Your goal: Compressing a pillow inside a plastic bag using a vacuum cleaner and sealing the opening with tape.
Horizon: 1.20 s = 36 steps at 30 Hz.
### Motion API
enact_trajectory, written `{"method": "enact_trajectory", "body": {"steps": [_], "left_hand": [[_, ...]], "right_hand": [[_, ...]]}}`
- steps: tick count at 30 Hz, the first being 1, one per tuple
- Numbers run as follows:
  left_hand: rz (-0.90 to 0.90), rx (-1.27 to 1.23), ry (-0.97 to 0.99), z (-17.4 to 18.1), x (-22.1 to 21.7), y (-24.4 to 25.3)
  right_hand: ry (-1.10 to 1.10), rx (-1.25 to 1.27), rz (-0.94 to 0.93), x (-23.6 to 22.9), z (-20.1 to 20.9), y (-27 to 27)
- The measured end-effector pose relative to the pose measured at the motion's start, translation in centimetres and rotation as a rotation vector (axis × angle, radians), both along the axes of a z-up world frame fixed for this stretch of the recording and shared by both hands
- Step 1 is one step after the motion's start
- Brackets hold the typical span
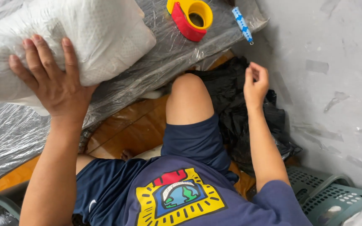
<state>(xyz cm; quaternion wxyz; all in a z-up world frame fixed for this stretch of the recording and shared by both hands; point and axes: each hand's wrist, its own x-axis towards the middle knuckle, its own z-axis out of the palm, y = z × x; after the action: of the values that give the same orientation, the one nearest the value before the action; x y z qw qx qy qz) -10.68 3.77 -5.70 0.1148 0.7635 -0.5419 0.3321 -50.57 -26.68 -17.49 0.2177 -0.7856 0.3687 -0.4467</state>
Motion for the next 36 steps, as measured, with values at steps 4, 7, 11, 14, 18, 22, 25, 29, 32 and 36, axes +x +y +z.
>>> {"method": "enact_trajectory", "body": {"steps": [4, 7, 11, 14, 18, 22, 25, 29, 32, 36], "left_hand": [[0.055, -0.022, -0.029, -1.4, 0.4, -0.1], [0.082, -0.02, -0.034, -1.9, 0.4, 0.0], [0.107, 0.052, -0.017, -2.4, 0.5, 0.4], [0.113, 0.054, -0.014, -2.4, 0.5, 0.4], [0.214, 0.061, -0.083, -3.8, 0.8, 0.1], [0.151, -0.008, -0.035, -3.4, -0.1, 0.1], [0.135, -0.132, -0.117, -4.8, 0.5, -0.7], [0.155, -0.24, -0.243, -5.7, 0.5, -1.4], [0.17, -0.273, -0.264, -5.5, 0.2, -1.5], [0.208, -0.048, -0.104, -4.3, -1.3, -0.1]], "right_hand": [[0.195, 0.105, -0.099, -3.1, -3.1, 0.1], [0.19, -0.078, 0.069, 1.6, 0.0, 0.9], [0.229, -0.347, 0.312, 10.0, 4.5, 0.9], [0.369, -0.409, 0.302, 14.6, 5.1, -0.3], [0.536, -0.491, 0.297, 17.6, 3.3, -3.2], [0.719, -0.571, 0.288, 18.1, 2.7, -4.8], [0.645, -0.539, 0.337, 17.8, 1.6, -6.7], [0.394, -0.326, 0.269, 16.5, 4.2, -8.4], [0.087, 0.107, 0.354, 16.5, 12.7, -7.0], [-0.173, 0.654, 0.376, 18.8, 25.7, -1.8]]}}
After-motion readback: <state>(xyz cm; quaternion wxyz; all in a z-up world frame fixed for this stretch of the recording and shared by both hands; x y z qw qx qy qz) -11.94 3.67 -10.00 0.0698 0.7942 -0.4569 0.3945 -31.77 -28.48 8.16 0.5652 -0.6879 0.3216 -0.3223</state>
